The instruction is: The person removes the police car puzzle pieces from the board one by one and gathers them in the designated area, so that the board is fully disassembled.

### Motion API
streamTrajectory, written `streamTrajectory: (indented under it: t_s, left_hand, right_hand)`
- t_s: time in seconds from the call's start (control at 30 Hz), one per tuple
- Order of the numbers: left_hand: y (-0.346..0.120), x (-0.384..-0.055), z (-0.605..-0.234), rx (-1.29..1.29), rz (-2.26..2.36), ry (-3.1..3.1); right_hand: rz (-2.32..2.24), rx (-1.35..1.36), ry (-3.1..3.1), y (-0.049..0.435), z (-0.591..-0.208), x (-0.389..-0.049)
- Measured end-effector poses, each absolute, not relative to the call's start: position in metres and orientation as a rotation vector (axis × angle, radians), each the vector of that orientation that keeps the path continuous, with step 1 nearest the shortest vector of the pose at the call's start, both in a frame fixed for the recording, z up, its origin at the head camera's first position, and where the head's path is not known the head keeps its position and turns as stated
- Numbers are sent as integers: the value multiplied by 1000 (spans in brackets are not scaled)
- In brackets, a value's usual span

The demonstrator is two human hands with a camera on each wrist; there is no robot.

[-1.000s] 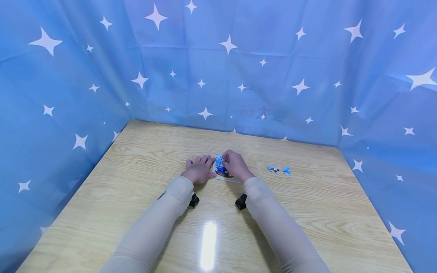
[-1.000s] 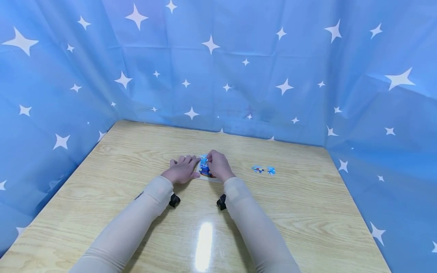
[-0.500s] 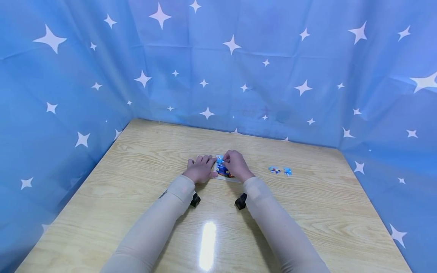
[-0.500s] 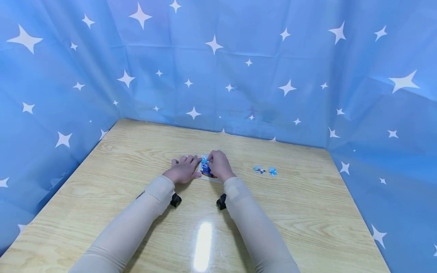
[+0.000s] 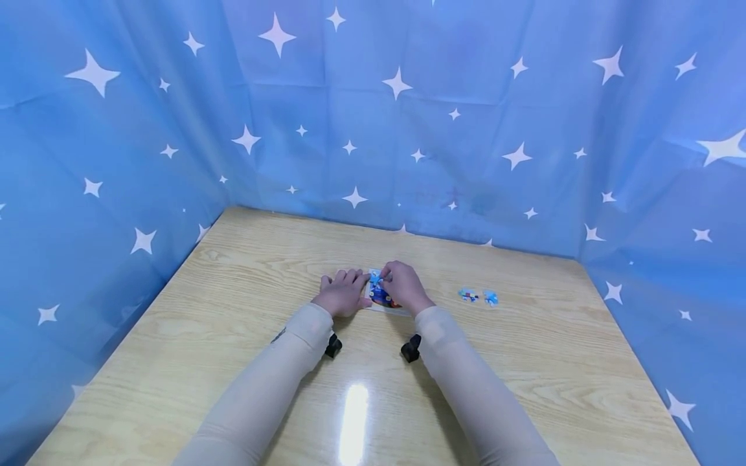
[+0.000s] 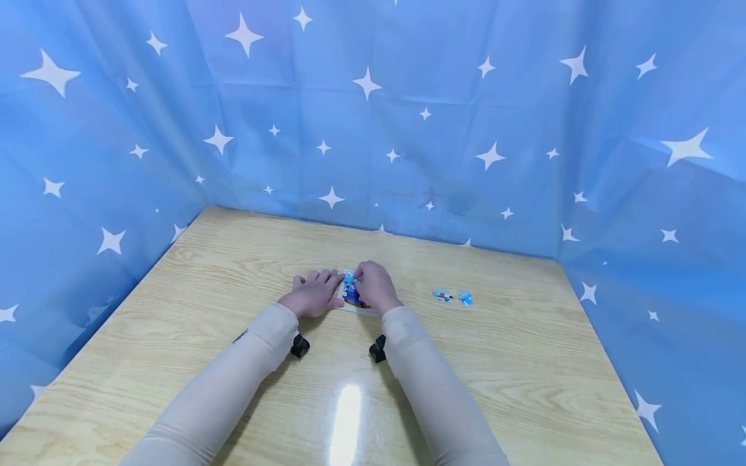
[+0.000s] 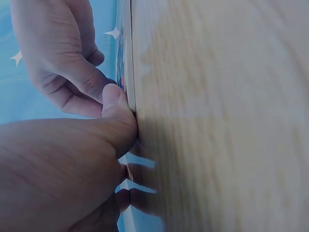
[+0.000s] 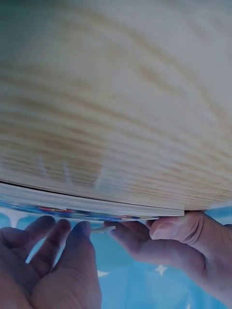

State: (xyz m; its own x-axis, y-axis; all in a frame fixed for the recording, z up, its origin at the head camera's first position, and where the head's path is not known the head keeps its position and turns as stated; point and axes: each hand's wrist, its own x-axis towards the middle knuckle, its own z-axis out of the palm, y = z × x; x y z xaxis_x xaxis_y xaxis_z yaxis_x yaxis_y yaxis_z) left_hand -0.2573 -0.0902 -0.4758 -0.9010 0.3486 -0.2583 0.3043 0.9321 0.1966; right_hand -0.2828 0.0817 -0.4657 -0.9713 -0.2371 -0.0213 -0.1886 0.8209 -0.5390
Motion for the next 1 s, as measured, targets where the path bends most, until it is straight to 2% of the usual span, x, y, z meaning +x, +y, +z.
streamTrajectory:
  t_s: [1.0]
  left_hand:
    - [-90, -267, -488, 462, 222, 2769]
  right_hand:
    - [-787, -302, 2931, 83, -461, -278]
